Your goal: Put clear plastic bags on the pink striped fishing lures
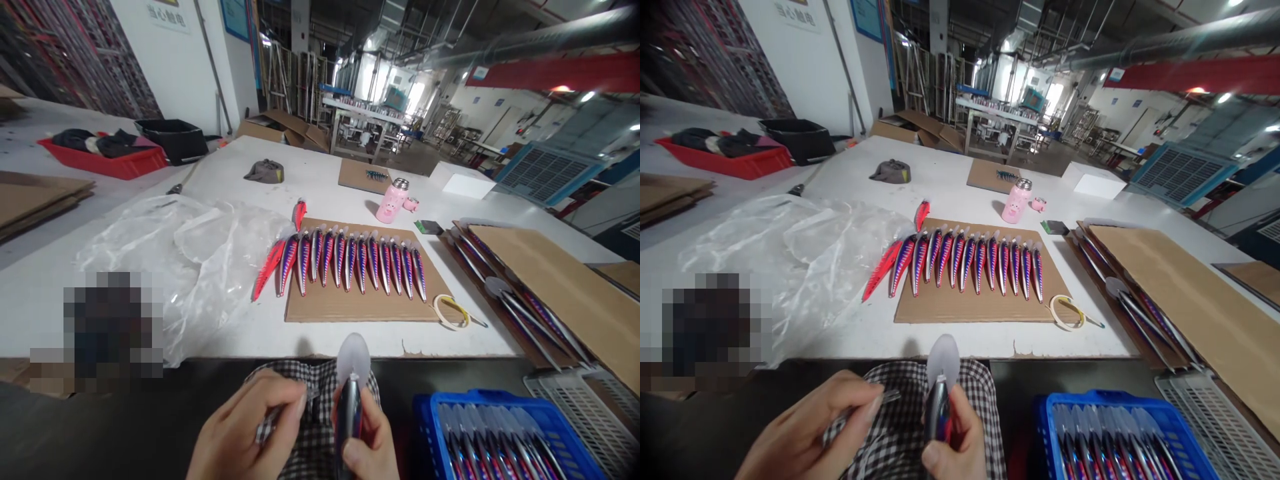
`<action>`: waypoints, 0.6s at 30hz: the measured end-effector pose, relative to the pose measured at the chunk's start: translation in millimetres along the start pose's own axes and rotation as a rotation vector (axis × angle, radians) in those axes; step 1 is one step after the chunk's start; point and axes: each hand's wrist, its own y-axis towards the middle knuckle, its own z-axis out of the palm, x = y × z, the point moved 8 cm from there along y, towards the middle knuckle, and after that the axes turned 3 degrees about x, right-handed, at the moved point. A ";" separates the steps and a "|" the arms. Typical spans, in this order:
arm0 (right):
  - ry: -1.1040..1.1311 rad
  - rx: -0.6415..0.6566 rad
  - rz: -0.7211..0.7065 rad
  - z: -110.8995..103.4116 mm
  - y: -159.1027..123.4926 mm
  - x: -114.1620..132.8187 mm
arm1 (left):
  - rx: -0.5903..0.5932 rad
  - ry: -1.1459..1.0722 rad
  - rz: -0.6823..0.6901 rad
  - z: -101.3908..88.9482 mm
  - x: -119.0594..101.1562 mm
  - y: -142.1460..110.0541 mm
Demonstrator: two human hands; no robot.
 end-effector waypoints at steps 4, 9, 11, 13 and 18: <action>0.044 0.169 0.106 23.7 -1.6 -4.1 | 0.007 0.034 0.047 7.4 -8.9 7.3; 0.035 0.284 0.081 39.6 -1.9 0.3 | 0.041 0.028 0.036 13.7 -9.1 7.0; 0.025 0.282 0.045 39.2 -1.9 1.1 | 0.043 0.022 0.008 14.8 -7.3 5.1; 0.016 0.270 0.001 37.5 -2.0 2.1 | 0.039 0.002 -0.036 16.4 -5.5 3.1; -0.062 0.275 -0.047 35.3 -2.0 3.6 | 0.039 -0.053 -0.107 21.4 -6.8 0.9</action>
